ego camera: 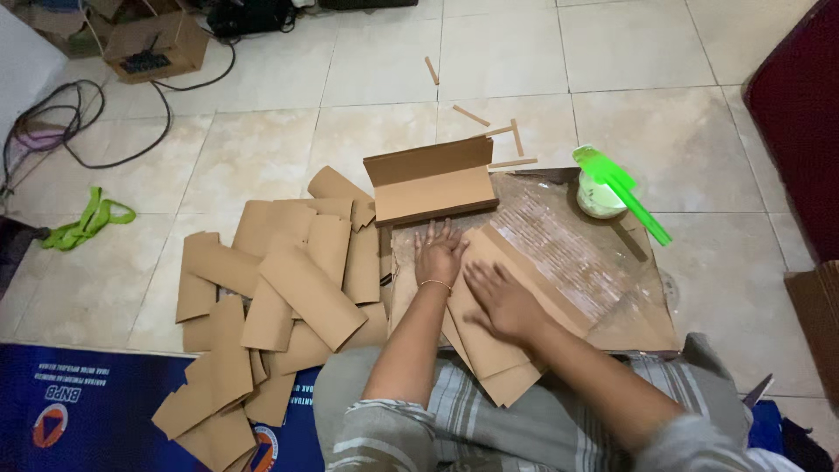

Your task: The person sits on the floor and assembles flat cardboard pieces into box shapes. They align the pieces, apply glue with a brush to the edges, and press the pieces together to form the box structure.

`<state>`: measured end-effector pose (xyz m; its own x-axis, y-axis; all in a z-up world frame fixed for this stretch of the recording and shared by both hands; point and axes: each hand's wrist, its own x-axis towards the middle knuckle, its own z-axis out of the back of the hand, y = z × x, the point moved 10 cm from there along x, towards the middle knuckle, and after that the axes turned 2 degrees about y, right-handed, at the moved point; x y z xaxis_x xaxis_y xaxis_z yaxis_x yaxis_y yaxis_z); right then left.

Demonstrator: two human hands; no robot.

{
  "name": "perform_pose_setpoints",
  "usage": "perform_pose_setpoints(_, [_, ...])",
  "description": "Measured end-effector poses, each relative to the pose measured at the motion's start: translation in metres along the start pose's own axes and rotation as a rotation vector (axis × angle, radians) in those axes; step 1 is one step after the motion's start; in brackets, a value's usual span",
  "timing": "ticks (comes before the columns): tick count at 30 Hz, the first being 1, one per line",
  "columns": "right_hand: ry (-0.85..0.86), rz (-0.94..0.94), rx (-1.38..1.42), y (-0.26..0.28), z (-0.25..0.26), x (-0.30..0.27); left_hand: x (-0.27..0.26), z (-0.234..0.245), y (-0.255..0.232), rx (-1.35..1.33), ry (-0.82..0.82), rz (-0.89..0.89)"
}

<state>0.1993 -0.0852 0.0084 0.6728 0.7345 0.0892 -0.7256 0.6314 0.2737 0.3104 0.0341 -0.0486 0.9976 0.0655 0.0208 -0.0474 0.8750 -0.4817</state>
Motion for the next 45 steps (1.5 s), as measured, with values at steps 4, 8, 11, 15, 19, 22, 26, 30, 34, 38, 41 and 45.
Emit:
perform_pose_setpoints(4, [0.035,0.110,0.058,0.026,-0.009,-0.098,0.003,-0.010,0.006,-0.012,-0.095,-0.028])
perform_pose_setpoints(8, [0.102,0.017,0.242,0.020,-0.022,-0.170,-0.010,0.008,-0.007,0.146,-0.229,-0.130])
perform_pose_setpoints(11, [-0.225,-0.228,0.377,-0.015,0.006,-0.176,-0.064,0.035,-0.049,-0.022,-0.314,-0.347])
perform_pose_setpoints(15, [-0.061,-0.484,0.303,-0.005,0.003,-0.133,-0.174,0.036,-0.117,-0.071,0.110,-0.775])
perform_pose_setpoints(19, [0.292,-0.523,0.046,0.044,0.007,-0.086,-0.179,0.079,-0.047,0.149,0.263,-0.192])
perform_pose_setpoints(22, [0.483,-0.549,0.053,0.061,-0.006,-0.084,-0.186,0.124,-0.001,0.289,0.048,0.048])
perform_pose_setpoints(26, [0.313,-0.517,0.355,0.051,-0.023,-0.074,-0.205,0.148,-0.018,0.105,-0.428,-0.182])
perform_pose_setpoints(30, [-0.111,-0.499,0.914,0.014,-0.025,-0.063,-0.191,0.093,-0.041,-0.126,-0.296,-0.303])
perform_pose_setpoints(34, [-0.155,-0.738,0.810,-0.019,-0.021,-0.074,-0.148,0.040,-0.061,0.038,-0.054,-0.317])
perform_pose_setpoints(38, [0.070,-0.819,0.034,-0.050,0.016,-0.080,-0.132,0.020,-0.059,0.219,0.130,-0.275])
perform_pose_setpoints(41, [-0.391,-0.756,0.646,-0.084,0.035,-0.067,-0.122,0.022,-0.051,0.227,0.212,-0.242])
perform_pose_setpoints(45, [-0.282,-0.383,0.800,-0.076,0.015,-0.030,-0.114,0.025,-0.054,0.282,0.251,-0.243])
